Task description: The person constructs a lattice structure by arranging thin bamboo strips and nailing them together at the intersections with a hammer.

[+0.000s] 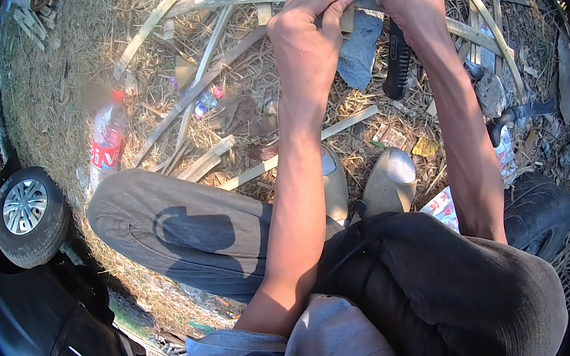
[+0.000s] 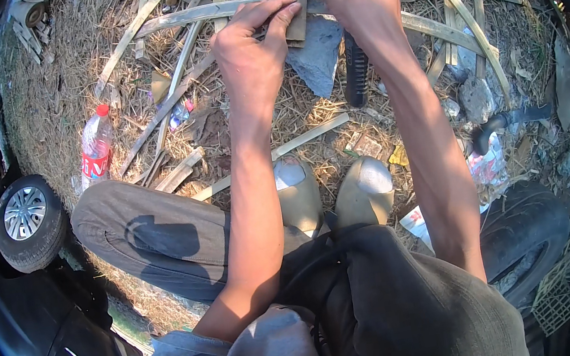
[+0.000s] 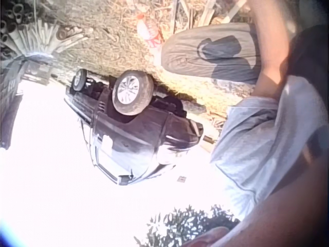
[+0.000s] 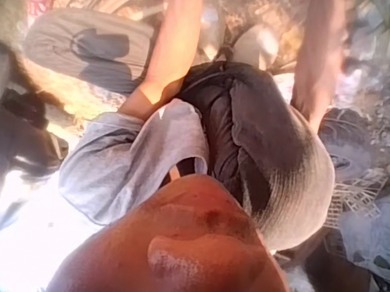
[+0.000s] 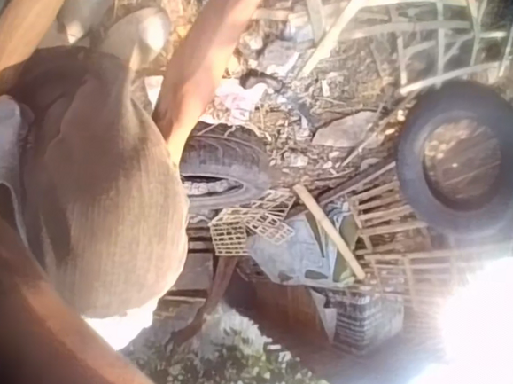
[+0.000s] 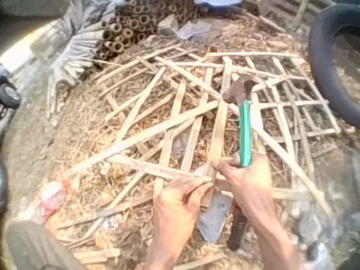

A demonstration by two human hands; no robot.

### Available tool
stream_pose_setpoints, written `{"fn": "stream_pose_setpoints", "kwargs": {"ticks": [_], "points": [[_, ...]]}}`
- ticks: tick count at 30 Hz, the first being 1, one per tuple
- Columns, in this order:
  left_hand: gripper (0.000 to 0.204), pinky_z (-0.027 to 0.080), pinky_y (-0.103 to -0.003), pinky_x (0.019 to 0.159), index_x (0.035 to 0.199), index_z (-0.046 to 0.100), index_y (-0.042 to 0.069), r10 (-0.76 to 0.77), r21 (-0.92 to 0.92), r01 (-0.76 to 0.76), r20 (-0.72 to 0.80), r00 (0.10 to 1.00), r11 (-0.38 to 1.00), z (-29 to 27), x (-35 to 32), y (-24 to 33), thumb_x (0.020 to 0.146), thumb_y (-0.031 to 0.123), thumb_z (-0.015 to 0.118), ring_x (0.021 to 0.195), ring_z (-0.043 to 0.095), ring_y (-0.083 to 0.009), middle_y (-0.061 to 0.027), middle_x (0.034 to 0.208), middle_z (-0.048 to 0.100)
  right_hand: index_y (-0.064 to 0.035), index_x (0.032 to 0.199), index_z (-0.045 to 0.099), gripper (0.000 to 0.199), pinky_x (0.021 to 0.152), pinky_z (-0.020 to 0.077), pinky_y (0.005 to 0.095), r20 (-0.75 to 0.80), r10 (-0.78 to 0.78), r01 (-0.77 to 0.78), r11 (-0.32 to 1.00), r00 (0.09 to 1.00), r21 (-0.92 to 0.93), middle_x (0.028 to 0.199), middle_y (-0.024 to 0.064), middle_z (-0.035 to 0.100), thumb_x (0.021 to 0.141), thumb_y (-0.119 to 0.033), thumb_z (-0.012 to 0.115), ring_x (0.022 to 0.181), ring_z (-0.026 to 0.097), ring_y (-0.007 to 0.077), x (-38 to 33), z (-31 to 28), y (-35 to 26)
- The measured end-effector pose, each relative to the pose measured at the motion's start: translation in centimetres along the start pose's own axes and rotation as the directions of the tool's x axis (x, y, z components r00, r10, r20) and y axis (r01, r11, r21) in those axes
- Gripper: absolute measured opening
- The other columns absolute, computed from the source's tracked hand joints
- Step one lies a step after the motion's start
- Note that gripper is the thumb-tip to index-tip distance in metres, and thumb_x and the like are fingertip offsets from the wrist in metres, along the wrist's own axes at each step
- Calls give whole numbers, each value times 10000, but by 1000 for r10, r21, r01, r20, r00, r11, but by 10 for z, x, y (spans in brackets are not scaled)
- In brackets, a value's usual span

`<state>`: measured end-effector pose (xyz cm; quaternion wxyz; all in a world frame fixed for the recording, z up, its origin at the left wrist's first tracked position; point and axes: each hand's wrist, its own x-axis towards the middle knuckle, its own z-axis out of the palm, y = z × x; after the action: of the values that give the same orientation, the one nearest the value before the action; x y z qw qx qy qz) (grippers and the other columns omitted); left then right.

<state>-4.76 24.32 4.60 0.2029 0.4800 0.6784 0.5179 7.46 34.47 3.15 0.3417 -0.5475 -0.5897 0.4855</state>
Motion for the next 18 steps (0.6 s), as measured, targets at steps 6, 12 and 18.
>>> {"fn": "stream_pose_setpoints", "kwargs": {"ticks": [6, 12, 18], "points": [[152, 551, -283, 764, 1022, 806, 33, 56, -2, -56, -42, 998, 998, 3, 2, -12, 884, 15, 746, 806, 730, -163, -110, 918, 781, -118, 751, 519, 395, 571, 445, 226, 41, 0, -3, 998, 999, 61, 841, 47, 731, 838, -254, 879, 648, 529, 30, 3, 9, 6], [147, 554, -284, 749, 1015, 809, 44, 40, 13, -40, -58, 998, 999, 5, 3, -16, 883, 18, 751, 787, 735, -175, -101, 919, 779, -121, 787, 540, 396, 575, 472, 242, 49, 143, -145, 989, 988, 38, 743, 6, 649, 797, -253, 914, 679, 614, 62, -3, 2, 0], [145, 548, -306, 705, 1018, 814, 71, 93, 108, -87, -51, 994, 990, 9, 15, -16, 882, 52, 769, 774, 739, -195, -103, 906, 762, -85, 772, 562, 319, 594, 524, 287, 8, 210, -207, 952, 978, 226, 756, 61, 687, 807, -123, 877, 671, 693, 139, -11, 3, -14]]}}
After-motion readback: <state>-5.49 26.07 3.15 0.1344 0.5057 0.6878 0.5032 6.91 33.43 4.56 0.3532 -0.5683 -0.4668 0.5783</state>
